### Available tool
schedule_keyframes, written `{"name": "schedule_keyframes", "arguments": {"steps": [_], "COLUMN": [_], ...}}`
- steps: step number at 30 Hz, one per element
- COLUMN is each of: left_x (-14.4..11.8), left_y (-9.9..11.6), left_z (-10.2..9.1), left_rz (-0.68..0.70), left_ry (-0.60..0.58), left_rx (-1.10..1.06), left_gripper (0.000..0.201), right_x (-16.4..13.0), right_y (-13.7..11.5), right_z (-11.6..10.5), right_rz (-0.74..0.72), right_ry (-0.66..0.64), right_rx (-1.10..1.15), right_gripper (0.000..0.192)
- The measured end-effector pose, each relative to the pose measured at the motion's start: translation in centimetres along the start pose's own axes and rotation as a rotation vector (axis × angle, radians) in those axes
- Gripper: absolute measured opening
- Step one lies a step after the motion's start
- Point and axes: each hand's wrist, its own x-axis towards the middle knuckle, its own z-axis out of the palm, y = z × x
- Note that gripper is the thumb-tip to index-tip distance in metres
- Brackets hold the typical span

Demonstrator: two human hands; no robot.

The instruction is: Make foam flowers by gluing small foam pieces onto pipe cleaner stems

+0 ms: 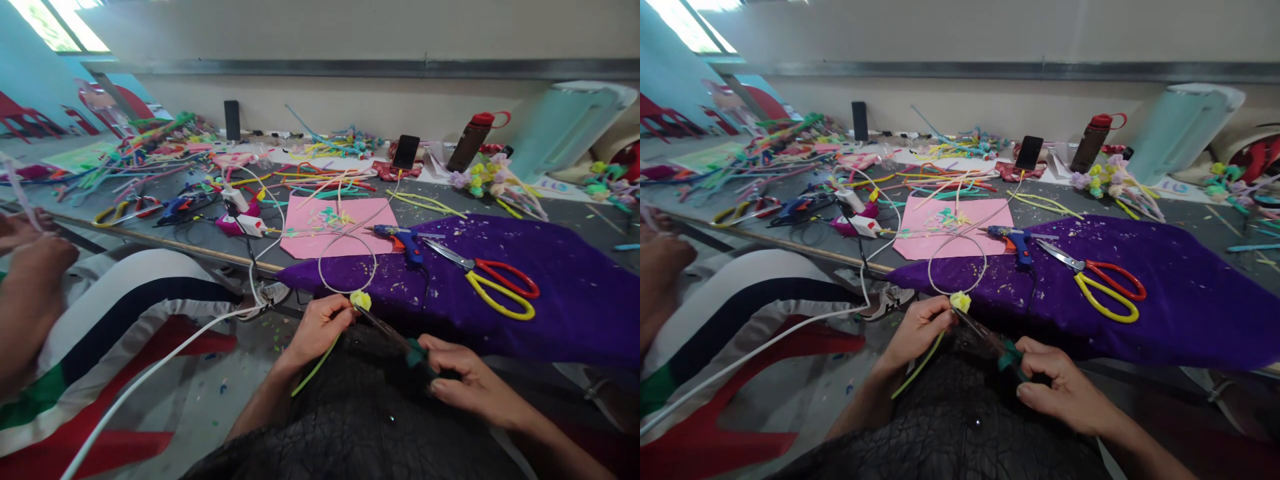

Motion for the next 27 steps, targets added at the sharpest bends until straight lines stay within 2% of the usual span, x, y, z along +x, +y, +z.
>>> {"name": "schedule_keyframes", "arguments": {"steps": [3,6,12,18,22,27], "left_x": [0.1,0.2,0.1,0.0,0.0,0.0], "left_y": [-0.6,-1.1,-1.5,-2.0,-2.2,-1.9], "left_z": [0.1,0.0,-0.6,-0.6,-0.4,-0.3], "left_rz": [-0.069,-0.186,-0.343,-0.39,-0.37,-0.364], "left_ry": [0.009,0.026,-0.022,-0.046,-0.051,-0.038], "left_rx": [-0.089,-0.265,-0.614,-0.744,-0.829,-0.808], "left_gripper": [0.023,0.026,0.027,0.025,0.025,0.025], "right_x": [0.0,-0.2,-0.4,-0.2,-0.3,-0.1], "right_y": [0.0,0.1,0.0,-0.2,-0.4,-0.6], "right_z": [-0.2,-0.3,-0.4,-0.2,-0.1,-0.1], "right_rz": [0.018,0.031,0.006,-0.016,-0.04,-0.06], "right_ry": [-0.028,-0.044,-0.032,0.002,0.002,-0.001], "right_rx": [0.028,0.059,0.099,0.065,0.049,0.033], "right_gripper": [0.035,0.038,0.039,0.036,0.036,0.036]}}
